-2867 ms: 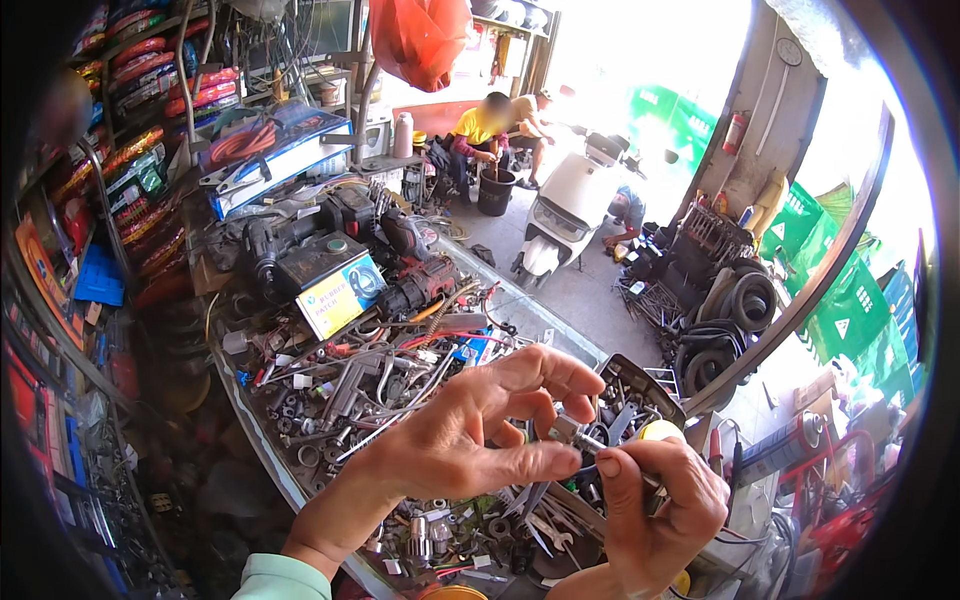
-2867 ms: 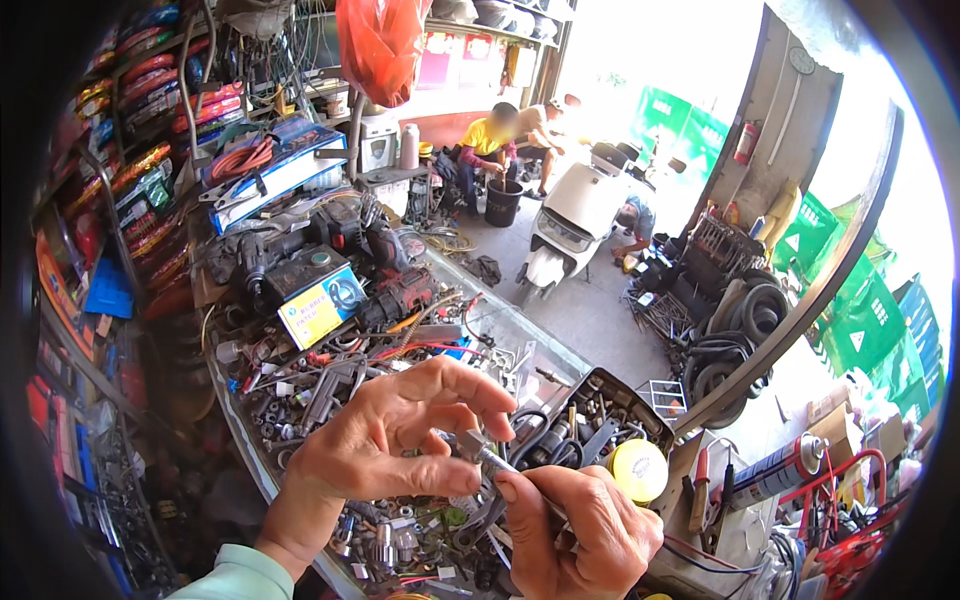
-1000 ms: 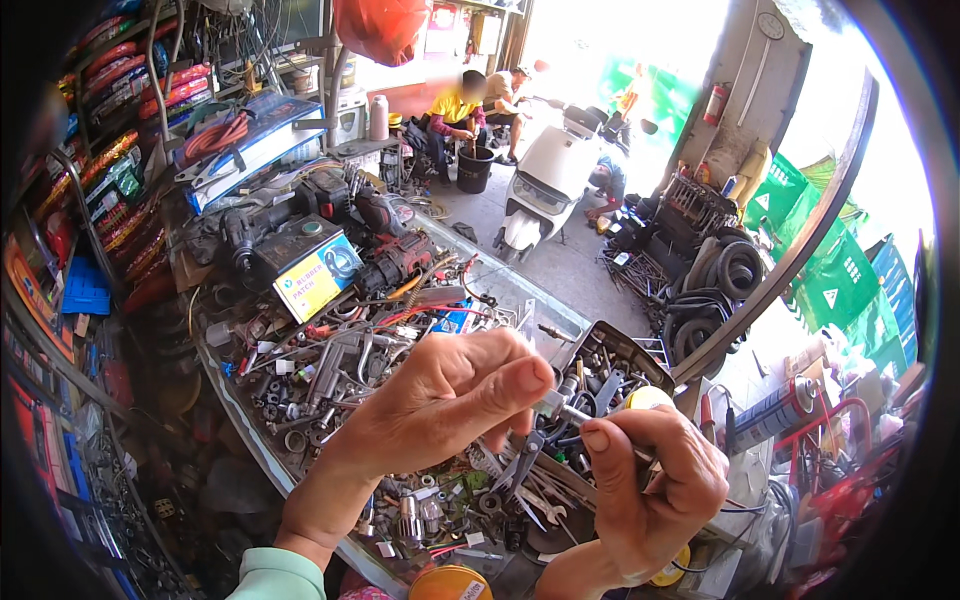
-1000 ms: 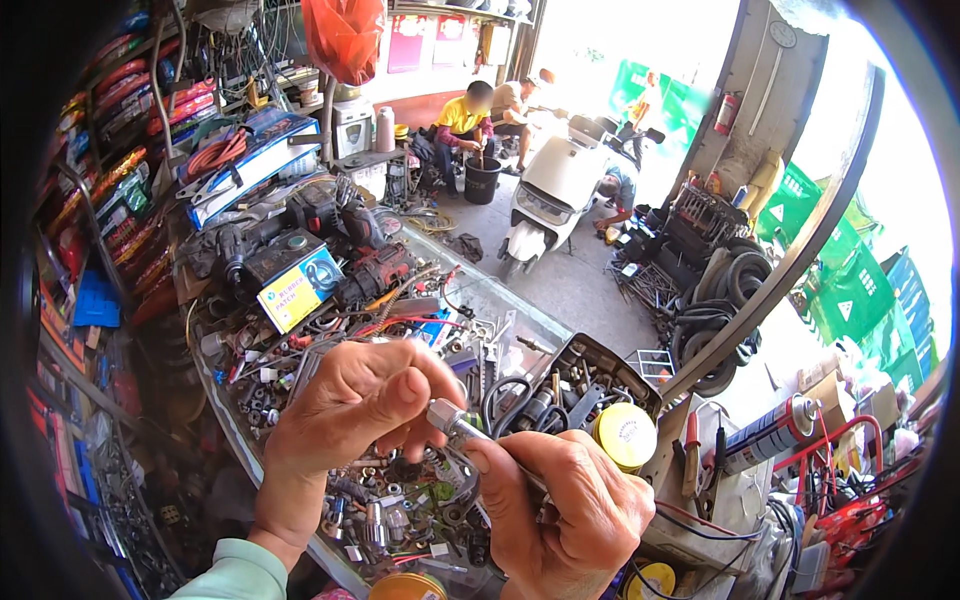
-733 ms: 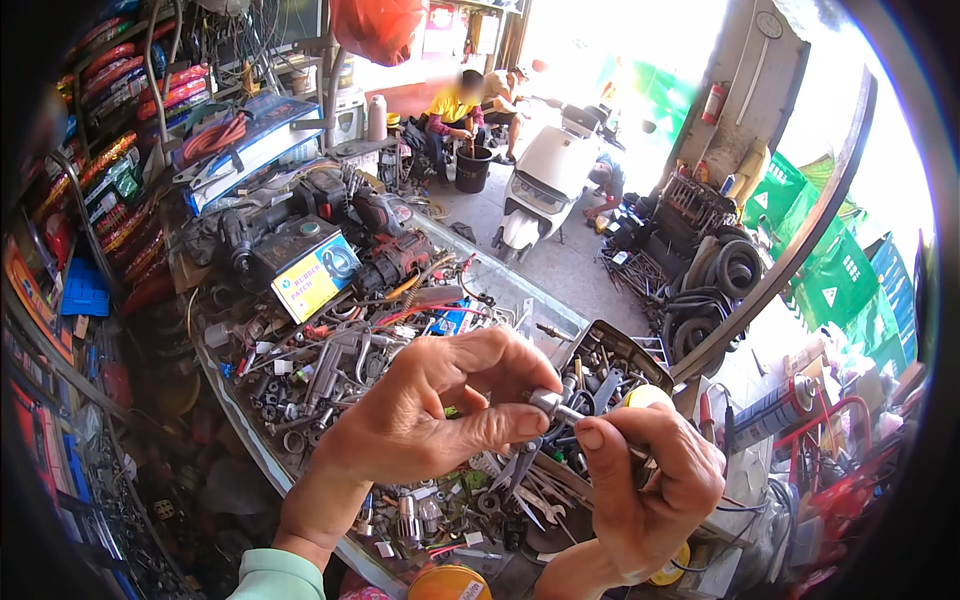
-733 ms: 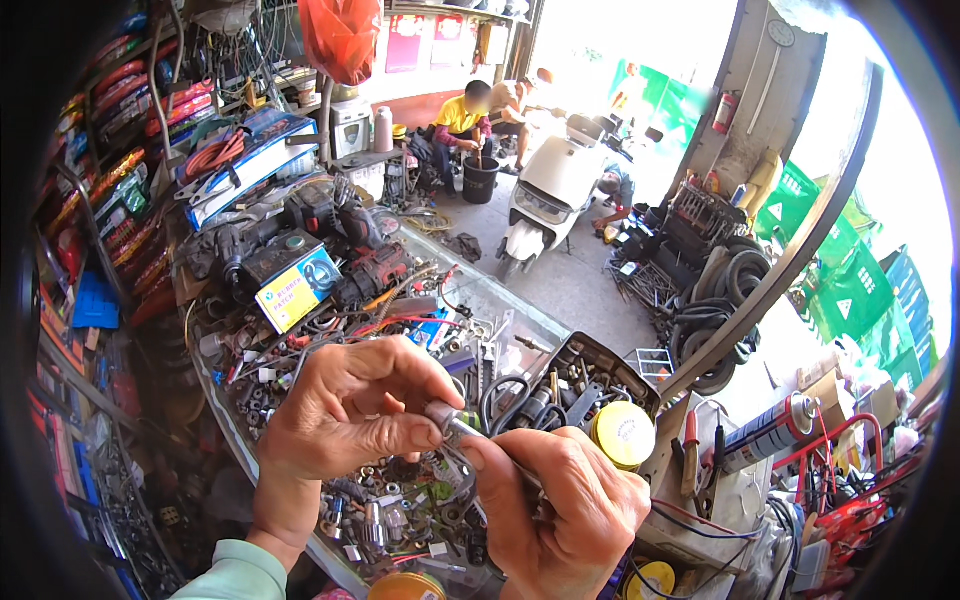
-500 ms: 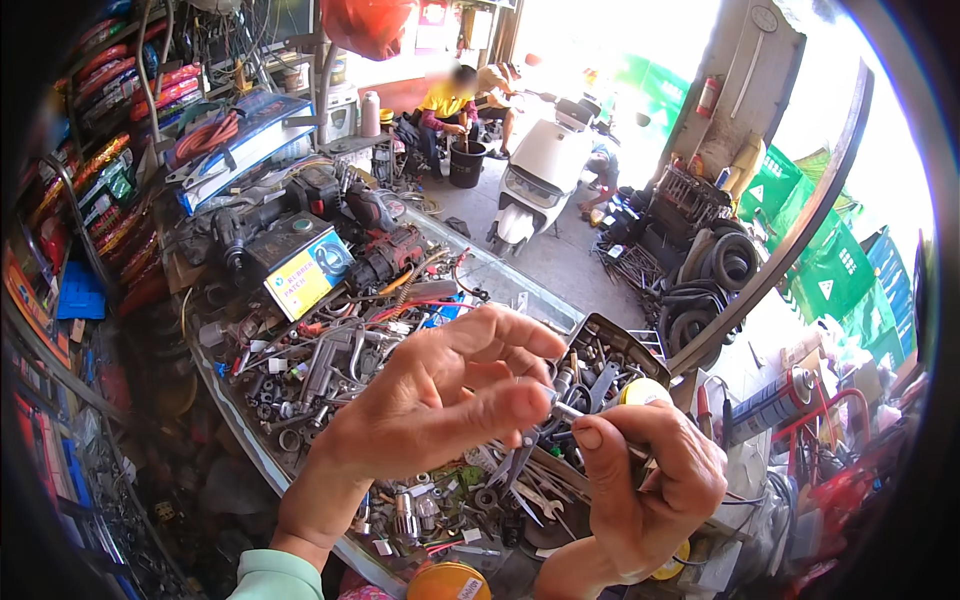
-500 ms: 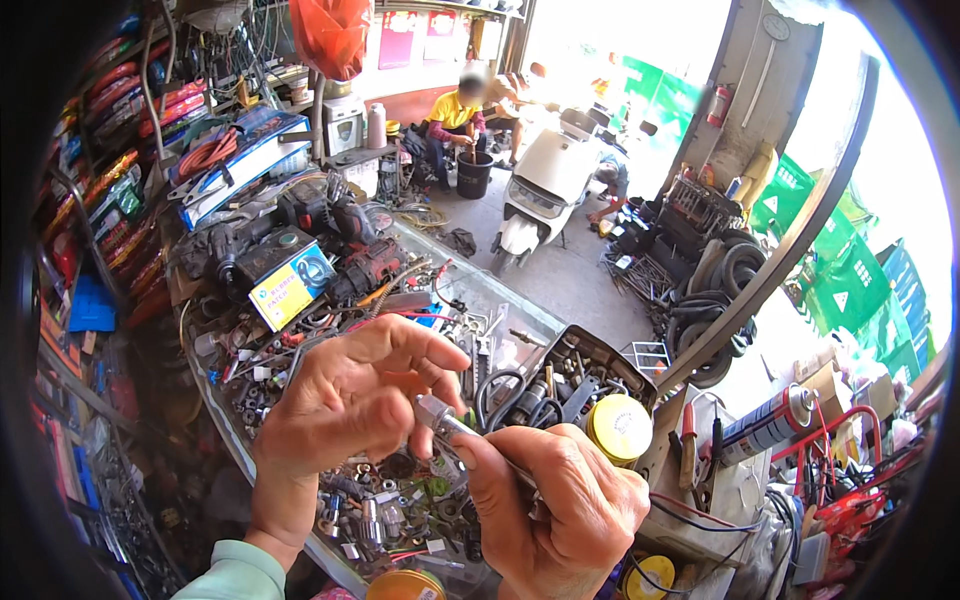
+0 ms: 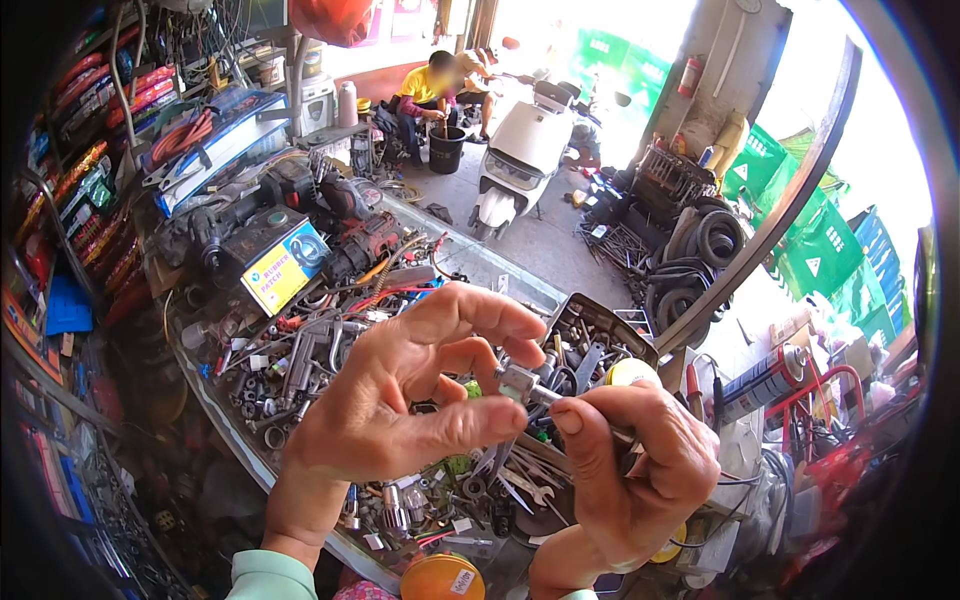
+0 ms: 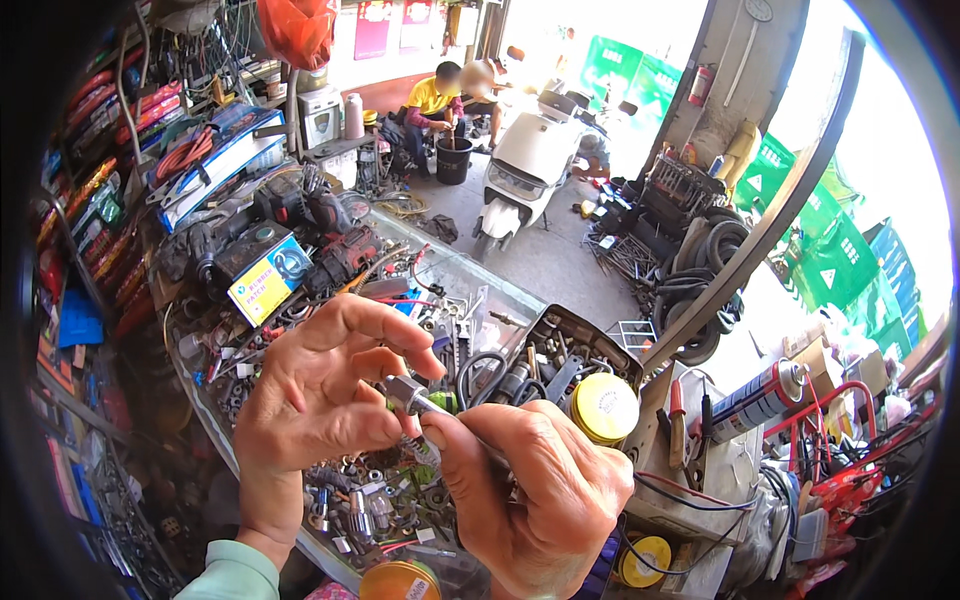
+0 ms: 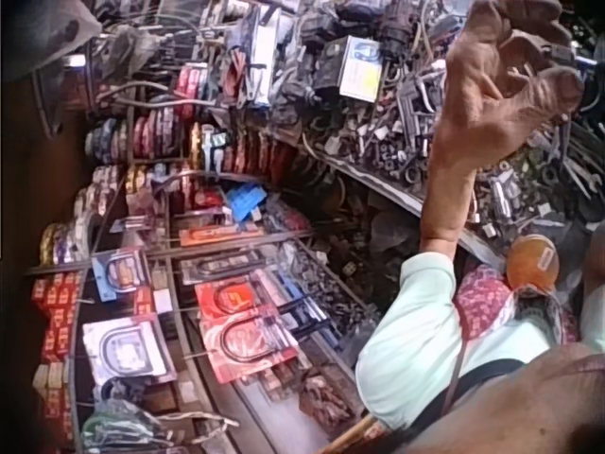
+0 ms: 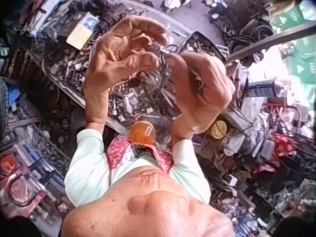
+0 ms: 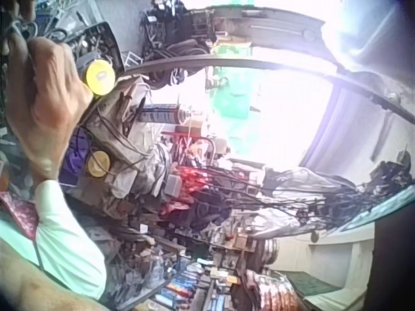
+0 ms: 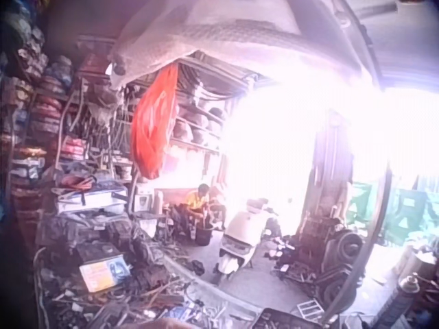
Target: The person holds a small cylindrical metal part and repeatedly screws and unscrews a smaller metal piece into it. The hands rotate the components to test the fit and alignment. The person continues this repetitive assembly and disassembly throughout the clip.
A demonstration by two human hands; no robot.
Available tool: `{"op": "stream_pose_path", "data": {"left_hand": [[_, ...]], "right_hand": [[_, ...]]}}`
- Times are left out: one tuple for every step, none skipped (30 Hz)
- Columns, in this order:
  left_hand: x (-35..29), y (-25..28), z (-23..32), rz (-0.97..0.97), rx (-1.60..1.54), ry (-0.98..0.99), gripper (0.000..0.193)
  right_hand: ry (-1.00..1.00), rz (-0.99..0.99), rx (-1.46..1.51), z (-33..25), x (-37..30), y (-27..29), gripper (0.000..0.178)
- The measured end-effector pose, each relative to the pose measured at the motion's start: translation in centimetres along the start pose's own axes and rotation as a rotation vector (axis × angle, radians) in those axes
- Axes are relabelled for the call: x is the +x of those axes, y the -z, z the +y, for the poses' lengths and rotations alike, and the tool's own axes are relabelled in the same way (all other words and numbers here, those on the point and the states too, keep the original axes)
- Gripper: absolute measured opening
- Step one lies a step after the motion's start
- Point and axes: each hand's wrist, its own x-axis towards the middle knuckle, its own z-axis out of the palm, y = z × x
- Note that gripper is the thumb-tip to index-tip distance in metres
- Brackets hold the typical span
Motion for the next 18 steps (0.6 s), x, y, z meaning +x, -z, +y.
{"op": "stream_pose_path", "data": {"left_hand": [[0.1, 0.1, -0.2, 0.005, -0.021, 0.011, 0.044], [0.1, -0.2, 0.3, 0.011, -0.081, 0.059, 0.039], [0.2, -0.2, 0.4, 0.013, -0.054, 0.1, 0.036], [0.2, -0.2, 0.4, 0.015, -0.028, 0.141, 0.034], [0.2, -0.2, 0.4, 0.017, -0.001, 0.181, 0.031], [-0.2, -0.3, 0.1, 0.041, 0.037, 0.173, 0.025], [-0.2, -0.4, 0.1, 0.037, 0.027, 0.165, 0.024], [-0.1, -0.4, 0.2, 0.032, 0.016, 0.158, 0.024], [0.0, -0.4, 0.3, 0.026, 0.004, 0.151, 0.023], [0.2, -0.3, 0.7, 0.013, 0.018, 0.153, 0.024], [0.1, -0.2, 0.6, 0.04, 0.05, 0.164, 0.025], [0.0, -0.2, 0.5, 0.034, 0.028, 0.111, 0.025], [-0.1, -0.1, 0.4, 0.028, 0.008, 0.058, 0.025], [-0.1, -0.1, 0.4, 0.029, 0.006, 0.05, 0.022], [0.0, -0.2, 0.4, 0.023, -0.002, 0.048, 0.021], [0.0, -0.2, 0.4, 0.018, -0.009, 0.047, 0.019], [0.0, 0.1, 0.6, -0.02, -0.005, 0.131, 0.021], [0.0, 0.6, 0.8, -0.057, 0.0, 0.216, 0.024]], "right_hand": [[0.008, 0.009, 0.01, 0.1, 0.0, -0.1, 0.015], [0.001, 0.02, -0.001, -0.1, 0.0, -0.2, 0.014], [-0.003, 0.028, -0.012, -0.2, 0.0, -0.3, 0.014], [-0.007, 0.037, -0.024, -0.3, 0.1, -0.4, 0.014], [-0.005, 0.02, -0.031, -0.3, 0.0, -0.3, 0.014], [-0.002, 0.0, -0.033, -0.2, -0.2, -0.1, 0.013], [0.001, -0.021, -0.035, -0.1, -0.2, 0.1, 0.013], [0.006, -0.023, -0.046, -0.1, -0.2, 0.1, 0.012], [-0.007, -0.015, -0.056, 0.0, -0.2, 0.1, 0.012], [-0.019, -0.008, -0.066, -0.2, -0.1, 0.0, 0.012], [-0.035, -0.006, -0.07, -0.4, 0.0, -0.1, 0.012], [-0.054, -0.02, -0.085, -0.7, 0.1, 0.0, 0.013], [-0.039, -0.013, -0.08, -0.5, 0.1, -0.1, 0.013], [-0.022, -0.007, -0.075, -0.4, 0.1, -0.2, 0.014], [-0.014, 0.001, -0.076, -0.3, -0.1, -0.2, 0.014], [-0.04, -0.003, -0.073, -0.4, -0.1, -0.2, 0.014], [-0.04, -0.01, -0.066, -0.5, -0.1, -0.1, 0.014], [-0.041, -0.019, -0.056, -0.3, -0.2, -0.1, 0.014]]}}
